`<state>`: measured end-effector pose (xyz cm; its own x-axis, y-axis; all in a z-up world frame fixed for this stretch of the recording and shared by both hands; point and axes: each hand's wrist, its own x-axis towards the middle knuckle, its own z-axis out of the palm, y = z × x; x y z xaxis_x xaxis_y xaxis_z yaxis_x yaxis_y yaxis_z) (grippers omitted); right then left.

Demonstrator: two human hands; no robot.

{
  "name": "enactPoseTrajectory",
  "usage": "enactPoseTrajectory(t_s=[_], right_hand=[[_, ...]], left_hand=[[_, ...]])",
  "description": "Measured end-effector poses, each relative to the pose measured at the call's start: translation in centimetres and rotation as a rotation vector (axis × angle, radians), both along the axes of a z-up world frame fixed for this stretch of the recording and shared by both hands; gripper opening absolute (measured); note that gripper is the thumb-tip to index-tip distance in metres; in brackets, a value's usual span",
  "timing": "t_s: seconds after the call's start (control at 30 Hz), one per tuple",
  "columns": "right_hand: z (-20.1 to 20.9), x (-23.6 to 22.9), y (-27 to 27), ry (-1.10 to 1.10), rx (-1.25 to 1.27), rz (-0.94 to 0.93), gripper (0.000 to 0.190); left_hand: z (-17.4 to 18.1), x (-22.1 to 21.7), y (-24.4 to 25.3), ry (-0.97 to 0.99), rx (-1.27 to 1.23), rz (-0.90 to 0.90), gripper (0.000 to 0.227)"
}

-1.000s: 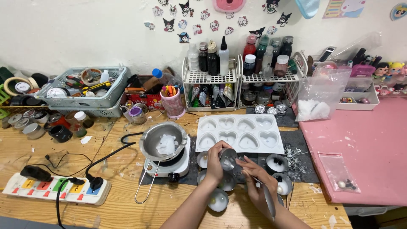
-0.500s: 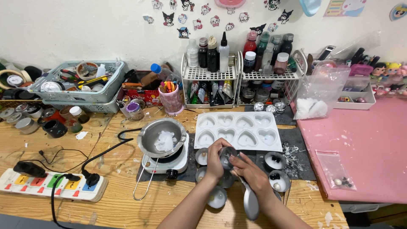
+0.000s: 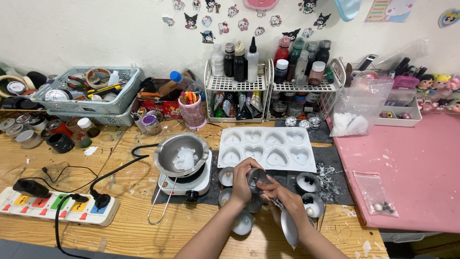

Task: Preparing and pouring wax into molds to create candles or wax melts.

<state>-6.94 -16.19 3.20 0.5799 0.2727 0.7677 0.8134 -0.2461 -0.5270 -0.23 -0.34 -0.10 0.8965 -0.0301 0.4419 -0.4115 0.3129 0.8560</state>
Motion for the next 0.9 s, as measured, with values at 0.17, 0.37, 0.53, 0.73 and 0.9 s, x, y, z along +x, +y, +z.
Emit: enactPoseTrajectory(t_s=[0.17, 0.37, 0.53, 0.73, 0.9], right_hand=[[0.1, 0.1, -0.5, -0.003, 0.007, 0.046, 0.020], [0.0, -0.1, -0.5, 0.010, 0.019, 0.044, 0.021], [0.0, -0.1, -0.3, 0.058, 0.020, 0.035, 0.019], [0.7, -0.2, -0.3, 0.137, -0.018, 0.016, 0.015], [-0.7, 0.5, -1.1, 0.153, -0.057, 0.095, 0.021]], left_hand=[[0.0, 0.1, 0.1, -0.016, 0.001, -0.027, 0.038], [-0.1, 0.7, 0.6, -0.020, 0.017, -0.115, 0.036], [-0.1, 0.9, 1.2, 0.005, 0.071, -0.156, 0.036], [-0.1, 1.4, 1.6, 0.062, 0.067, -0.237, 0.035], [-0.3, 1.8, 2.0, 0.039, 0.178, -0.287, 0.037]])
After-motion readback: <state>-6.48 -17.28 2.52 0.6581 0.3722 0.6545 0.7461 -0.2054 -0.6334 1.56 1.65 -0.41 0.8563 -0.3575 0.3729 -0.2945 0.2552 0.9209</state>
